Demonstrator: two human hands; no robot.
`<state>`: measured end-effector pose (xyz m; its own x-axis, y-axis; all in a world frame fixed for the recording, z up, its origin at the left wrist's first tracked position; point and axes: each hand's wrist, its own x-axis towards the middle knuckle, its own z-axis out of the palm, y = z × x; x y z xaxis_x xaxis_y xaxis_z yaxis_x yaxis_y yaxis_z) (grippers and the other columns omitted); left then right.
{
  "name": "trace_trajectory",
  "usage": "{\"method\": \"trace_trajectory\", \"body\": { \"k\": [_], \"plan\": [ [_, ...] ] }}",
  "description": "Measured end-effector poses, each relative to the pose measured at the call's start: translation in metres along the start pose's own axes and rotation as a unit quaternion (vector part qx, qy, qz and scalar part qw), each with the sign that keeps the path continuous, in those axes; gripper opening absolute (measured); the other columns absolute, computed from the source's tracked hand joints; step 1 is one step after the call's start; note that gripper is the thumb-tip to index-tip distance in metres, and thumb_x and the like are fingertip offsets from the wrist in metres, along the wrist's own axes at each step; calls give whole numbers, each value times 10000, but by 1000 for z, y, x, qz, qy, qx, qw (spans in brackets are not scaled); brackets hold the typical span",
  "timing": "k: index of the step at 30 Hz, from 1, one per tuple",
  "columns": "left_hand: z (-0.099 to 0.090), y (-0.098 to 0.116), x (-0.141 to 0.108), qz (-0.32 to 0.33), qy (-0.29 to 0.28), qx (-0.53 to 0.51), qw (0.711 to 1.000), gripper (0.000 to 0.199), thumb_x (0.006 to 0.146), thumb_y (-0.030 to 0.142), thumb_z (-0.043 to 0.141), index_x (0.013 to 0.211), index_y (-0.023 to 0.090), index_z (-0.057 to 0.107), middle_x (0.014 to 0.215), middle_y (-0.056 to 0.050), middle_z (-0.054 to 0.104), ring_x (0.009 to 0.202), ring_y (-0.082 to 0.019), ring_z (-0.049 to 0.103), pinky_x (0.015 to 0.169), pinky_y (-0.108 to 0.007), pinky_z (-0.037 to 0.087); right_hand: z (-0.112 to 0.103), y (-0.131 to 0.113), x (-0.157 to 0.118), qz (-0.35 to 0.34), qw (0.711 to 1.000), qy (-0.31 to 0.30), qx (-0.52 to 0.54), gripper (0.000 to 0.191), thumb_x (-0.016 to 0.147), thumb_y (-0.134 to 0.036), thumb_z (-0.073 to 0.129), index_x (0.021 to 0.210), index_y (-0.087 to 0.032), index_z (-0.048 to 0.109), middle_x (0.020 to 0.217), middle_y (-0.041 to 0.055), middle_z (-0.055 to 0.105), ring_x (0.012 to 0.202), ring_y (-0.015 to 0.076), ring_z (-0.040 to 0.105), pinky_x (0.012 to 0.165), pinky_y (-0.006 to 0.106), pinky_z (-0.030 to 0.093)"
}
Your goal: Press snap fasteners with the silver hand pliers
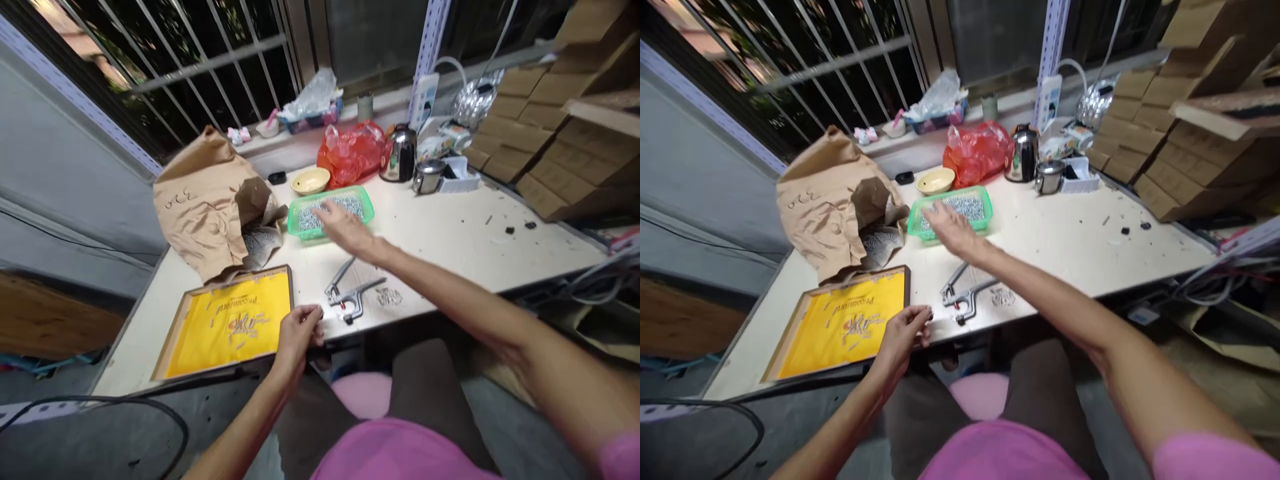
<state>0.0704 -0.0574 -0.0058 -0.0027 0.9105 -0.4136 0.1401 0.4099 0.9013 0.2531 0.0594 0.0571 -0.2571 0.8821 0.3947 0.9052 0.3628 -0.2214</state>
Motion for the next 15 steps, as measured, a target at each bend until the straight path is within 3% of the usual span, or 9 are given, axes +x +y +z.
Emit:
{"method": "trace_trajectory", "body": {
  "k": [3, 8, 11, 15],
  "plan": [
    [20, -6, 9, -19, -24, 2, 1000, 368, 628, 411, 730, 829, 125, 615, 582, 25, 574, 406, -55, 460, 357, -163, 356, -12, 20, -23, -3, 999, -41, 15, 305, 933, -143, 375, 1178, -139, 556, 1088, 107, 554, 927, 180, 512, 737, 286, 402],
    [38, -11, 22, -57, -53, 24, 997, 339, 633, 397, 726, 768, 107, 613, 615, 7, 582, 379, -30, 408, 321, -155, 265, 0, 33, -115, -32, 983, -178, 20, 256, 945, -219, 413, 1055, -143, 632, 957, 98, 595, 903, 188, 519, 743, 286, 395],
    [42, -13, 26, -64, -57, 40, 996, 311, 663, 378, 706, 777, 106, 608, 596, 14, 570, 363, -31, 397, 314, -161, 249, 10, 40, -147, -20, 980, -195, -9, 231, 930, -191, 437, 1044, -151, 635, 969, 105, 600, 909, 199, 502, 745, 297, 383],
    [45, -13, 25, -74, -50, 70, 994, 279, 676, 356, 703, 753, 110, 595, 573, 21, 561, 362, -31, 396, 319, -161, 255, 16, 46, -155, -9, 984, -172, -34, 206, 921, -174, 446, 1005, -170, 633, 994, 98, 584, 900, 203, 476, 717, 296, 357]
  ]
}}
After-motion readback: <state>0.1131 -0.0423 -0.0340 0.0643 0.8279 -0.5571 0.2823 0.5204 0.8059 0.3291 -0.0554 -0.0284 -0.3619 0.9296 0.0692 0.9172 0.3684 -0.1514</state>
